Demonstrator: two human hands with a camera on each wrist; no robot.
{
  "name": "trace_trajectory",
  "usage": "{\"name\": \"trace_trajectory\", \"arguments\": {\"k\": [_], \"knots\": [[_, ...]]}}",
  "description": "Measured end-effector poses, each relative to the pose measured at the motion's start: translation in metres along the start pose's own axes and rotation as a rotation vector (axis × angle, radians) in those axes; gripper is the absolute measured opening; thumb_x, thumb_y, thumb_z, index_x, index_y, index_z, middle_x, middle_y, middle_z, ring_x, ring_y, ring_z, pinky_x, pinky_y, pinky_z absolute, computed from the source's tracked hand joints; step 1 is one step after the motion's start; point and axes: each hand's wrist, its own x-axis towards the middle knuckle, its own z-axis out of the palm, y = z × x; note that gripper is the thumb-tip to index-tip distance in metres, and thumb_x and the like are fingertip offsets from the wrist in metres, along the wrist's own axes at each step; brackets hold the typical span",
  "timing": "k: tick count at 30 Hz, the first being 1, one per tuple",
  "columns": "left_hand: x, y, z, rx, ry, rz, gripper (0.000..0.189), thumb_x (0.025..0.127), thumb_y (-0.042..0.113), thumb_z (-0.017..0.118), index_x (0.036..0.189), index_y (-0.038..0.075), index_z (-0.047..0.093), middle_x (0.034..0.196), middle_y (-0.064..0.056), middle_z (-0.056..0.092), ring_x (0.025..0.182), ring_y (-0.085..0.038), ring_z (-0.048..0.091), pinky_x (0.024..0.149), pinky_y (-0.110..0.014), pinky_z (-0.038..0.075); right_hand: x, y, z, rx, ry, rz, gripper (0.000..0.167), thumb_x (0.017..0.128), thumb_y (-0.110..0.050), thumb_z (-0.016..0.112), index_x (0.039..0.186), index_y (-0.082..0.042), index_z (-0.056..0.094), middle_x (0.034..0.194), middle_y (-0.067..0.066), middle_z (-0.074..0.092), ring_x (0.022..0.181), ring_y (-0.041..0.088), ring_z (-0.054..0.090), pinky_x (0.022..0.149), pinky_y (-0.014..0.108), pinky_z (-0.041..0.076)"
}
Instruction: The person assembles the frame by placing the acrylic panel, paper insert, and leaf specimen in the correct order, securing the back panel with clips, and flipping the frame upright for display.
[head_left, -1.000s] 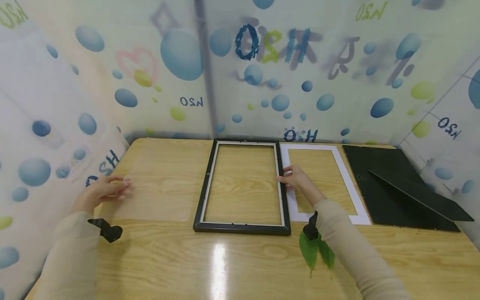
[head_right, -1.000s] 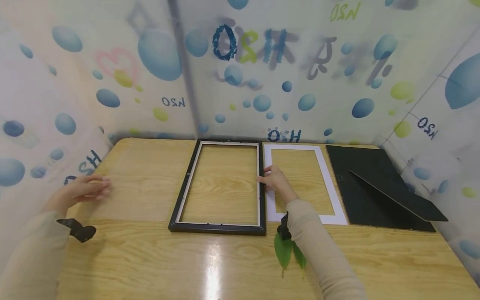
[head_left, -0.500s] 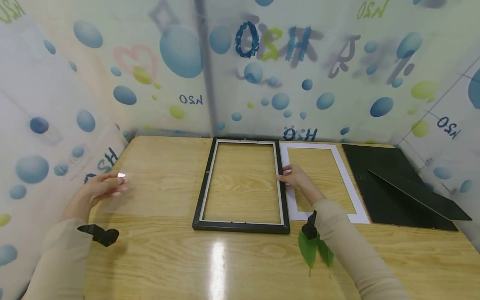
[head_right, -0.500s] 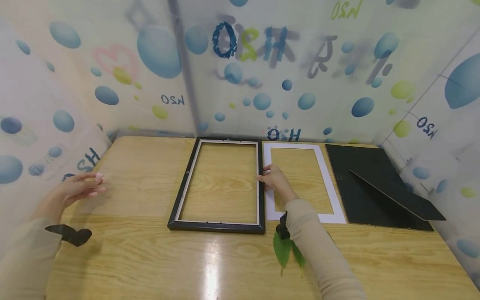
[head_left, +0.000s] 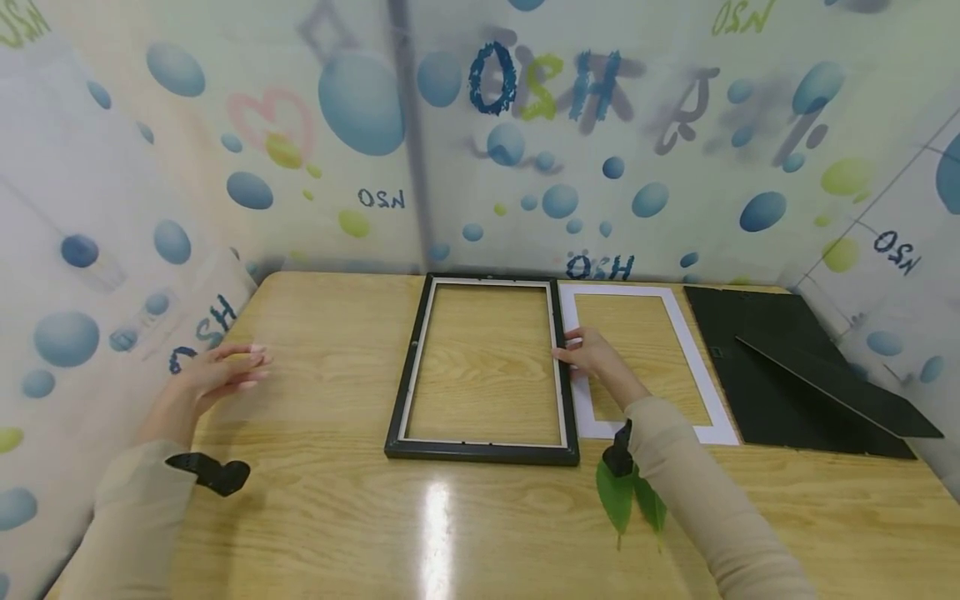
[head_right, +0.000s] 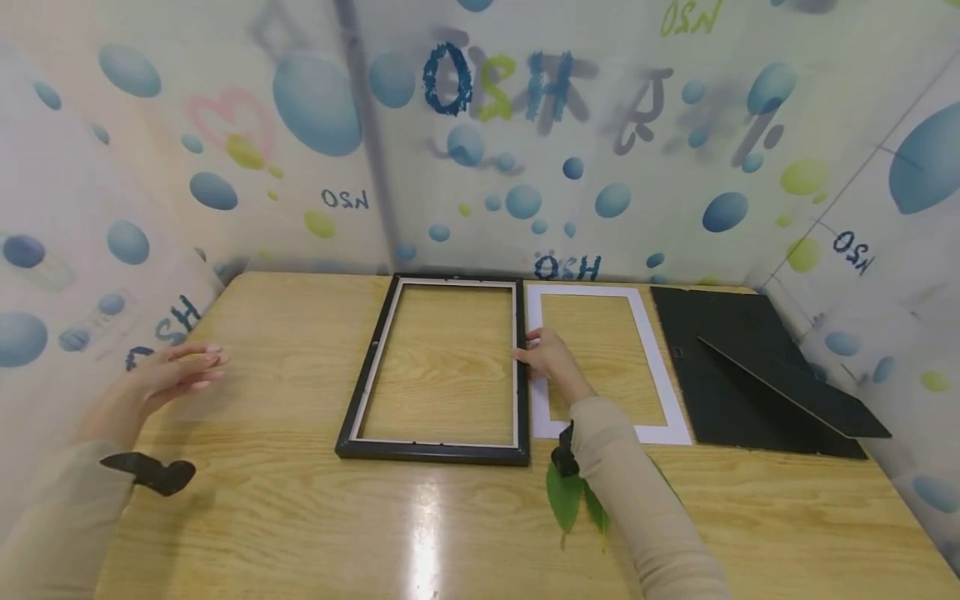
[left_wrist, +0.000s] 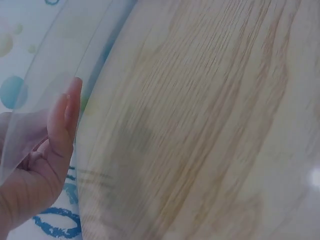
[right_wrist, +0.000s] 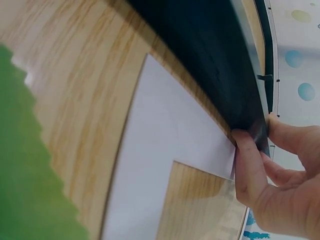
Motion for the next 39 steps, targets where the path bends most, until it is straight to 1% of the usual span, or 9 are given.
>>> {"name": "trace_trajectory", "arguments": {"k": [4,8,9,11,16,21,25,33,39], "knots": [[0.005,0.001,0.012,-0.007,0.006,-0.003,0.018,0.092,0.017,0.053,0.107,0.017,0.042,0.081,0.020,0.067,0.076,0.001,0.066,0.068,-0.015,0.054,0.048,0.035,-0.005,0.016,-0.023,-0.009,0.064,0.083,-0.019,0.066,0.134,0.001,0.033,0.123,0.026,0.046,0.093,0.032,0.060,0.077,0.042,0.056],[0.011,0.001,0.028,-0.017,-0.023,0.005,0.031,0.093,0.015,0.051,0.120,0.007,0.039,0.081,0.019,0.067,0.075,0.001,0.066,0.068,-0.015,0.054,0.103,0.077,-0.008,0.029,-0.010,-0.032,0.075,0.075,-0.031,0.075,0.132,-0.003,0.036,0.114,0.021,0.050,0.082,0.027,0.062,0.066,0.040,0.057],[0.013,0.001,0.032,-0.017,-0.031,0.003,0.038,0.093,0.015,0.051,0.125,0.003,0.035,0.082,0.019,0.067,0.076,0.001,0.066,0.068,-0.015,0.054,0.107,0.081,-0.009,0.030,-0.013,-0.014,0.076,0.076,-0.031,0.074,0.135,-0.005,0.034,0.119,0.020,0.049,0.087,0.028,0.062,0.071,0.041,0.057],[0.016,0.001,0.042,-0.006,-0.039,0.000,0.052,0.094,0.015,0.049,0.135,-0.005,0.025,0.082,0.019,0.067,0.076,0.001,0.065,0.068,-0.015,0.054,0.116,0.088,-0.009,0.037,-0.004,-0.034,0.075,0.072,-0.033,0.076,0.130,-0.004,0.038,0.109,0.019,0.051,0.079,0.025,0.062,0.064,0.038,0.057],[0.022,0.005,0.068,-0.002,-0.058,-0.013,0.064,0.094,0.017,0.049,0.141,-0.008,0.012,0.082,0.019,0.066,0.077,0.001,0.066,0.068,-0.015,0.054,0.121,0.090,-0.011,0.045,-0.008,-0.018,0.074,0.071,-0.032,0.078,0.129,-0.005,0.039,0.110,0.020,0.050,0.081,0.027,0.062,0.066,0.039,0.058],[0.025,0.008,0.093,-0.021,-0.064,-0.002,0.061,0.094,0.016,0.050,0.139,-0.007,0.017,0.082,0.016,0.066,0.076,-0.001,0.066,0.068,-0.016,0.054,0.135,0.101,-0.014,0.063,-0.015,-0.010,0.085,0.065,-0.035,0.081,0.131,-0.006,0.038,0.117,0.022,0.049,0.082,0.024,0.062,0.064,0.036,0.058],[0.026,0.010,0.113,-0.014,-0.067,0.012,0.056,0.094,0.017,0.051,0.136,-0.006,0.023,0.083,0.015,0.066,0.075,-0.002,0.066,0.068,-0.016,0.054,0.139,0.105,-0.014,0.065,-0.024,-0.028,0.079,0.070,-0.032,0.078,0.133,-0.007,0.038,0.118,0.022,0.050,0.084,0.027,0.062,0.066,0.040,0.057],[0.032,0.015,0.152,-0.047,-0.084,0.044,0.047,0.094,0.011,0.050,0.131,-0.008,0.028,0.085,0.009,0.066,0.073,-0.004,0.067,0.065,-0.016,0.054,0.107,0.083,-0.010,0.070,-0.026,-0.062,0.071,0.076,-0.028,0.074,0.133,-0.005,0.038,0.113,0.021,0.051,0.081,0.027,0.062,0.065,0.040,0.057],[0.036,0.018,0.175,-0.082,-0.063,0.044,0.045,0.093,0.008,0.049,0.131,-0.007,0.029,0.083,0.008,0.067,0.069,-0.006,0.067,0.062,-0.016,0.055,0.087,0.065,-0.005,-0.018,0.016,-0.002,0.066,0.085,-0.024,0.065,0.137,-0.002,0.032,0.125,0.023,0.045,0.090,0.025,0.059,0.074,0.039,0.056]]}}
